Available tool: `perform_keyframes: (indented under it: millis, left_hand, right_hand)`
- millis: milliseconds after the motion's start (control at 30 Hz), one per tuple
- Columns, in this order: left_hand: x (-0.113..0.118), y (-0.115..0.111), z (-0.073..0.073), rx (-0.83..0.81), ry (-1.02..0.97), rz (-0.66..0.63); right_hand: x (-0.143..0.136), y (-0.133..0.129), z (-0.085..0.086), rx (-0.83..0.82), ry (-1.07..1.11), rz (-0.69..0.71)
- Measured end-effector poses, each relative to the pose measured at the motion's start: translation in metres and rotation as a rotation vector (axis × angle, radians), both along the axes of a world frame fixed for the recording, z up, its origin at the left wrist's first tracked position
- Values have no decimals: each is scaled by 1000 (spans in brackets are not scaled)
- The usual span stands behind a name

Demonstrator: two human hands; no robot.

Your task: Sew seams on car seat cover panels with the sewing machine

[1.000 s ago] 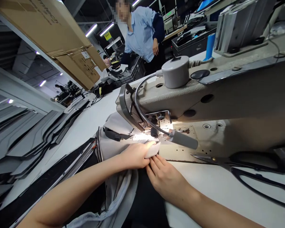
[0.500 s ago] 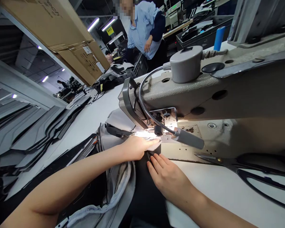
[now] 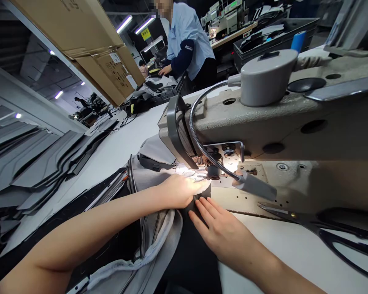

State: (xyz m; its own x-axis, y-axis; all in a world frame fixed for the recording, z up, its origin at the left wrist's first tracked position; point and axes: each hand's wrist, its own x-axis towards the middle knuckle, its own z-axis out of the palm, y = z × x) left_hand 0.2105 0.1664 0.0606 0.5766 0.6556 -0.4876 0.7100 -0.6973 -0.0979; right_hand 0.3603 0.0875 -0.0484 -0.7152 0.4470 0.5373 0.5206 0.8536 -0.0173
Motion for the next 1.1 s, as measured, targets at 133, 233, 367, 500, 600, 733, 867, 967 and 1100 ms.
perform_keyframes:
  millis: [133, 233, 367, 500, 600, 733, 867, 967, 1100]
  left_hand:
    - [3, -4, -4, -52, 61, -6]
    - [11, -6, -3, -63, 89, 1]
    - [18, -7, 2, -118, 108, 47]
    - [18, -5, -1, -164, 37, 102]
    - [21, -6, -10, -125, -21, 119]
    - [20, -14, -13, -37, 43, 137]
    - [8, -16, -1, -96, 80, 136]
    - [5, -10, 4, -175, 25, 102]
    - [18, -6, -3, -158, 60, 136]
  right_hand:
    - [-2, -3, -4, 8, 33, 14]
    - [-2, -2, -3, -46, 30, -13]
    - [8, -3, 7, -330, -59, 168]
    - [13, -5, 9, -445, -65, 279]
    - [10, -1, 7, -441, -26, 232]
    - [14, 4, 11, -520, 17, 246]
    - [19, 3, 11, -523, 36, 256]
    - [18, 3, 2, -464, 23, 254]
    - [14, 10, -4, -398, -21, 216]
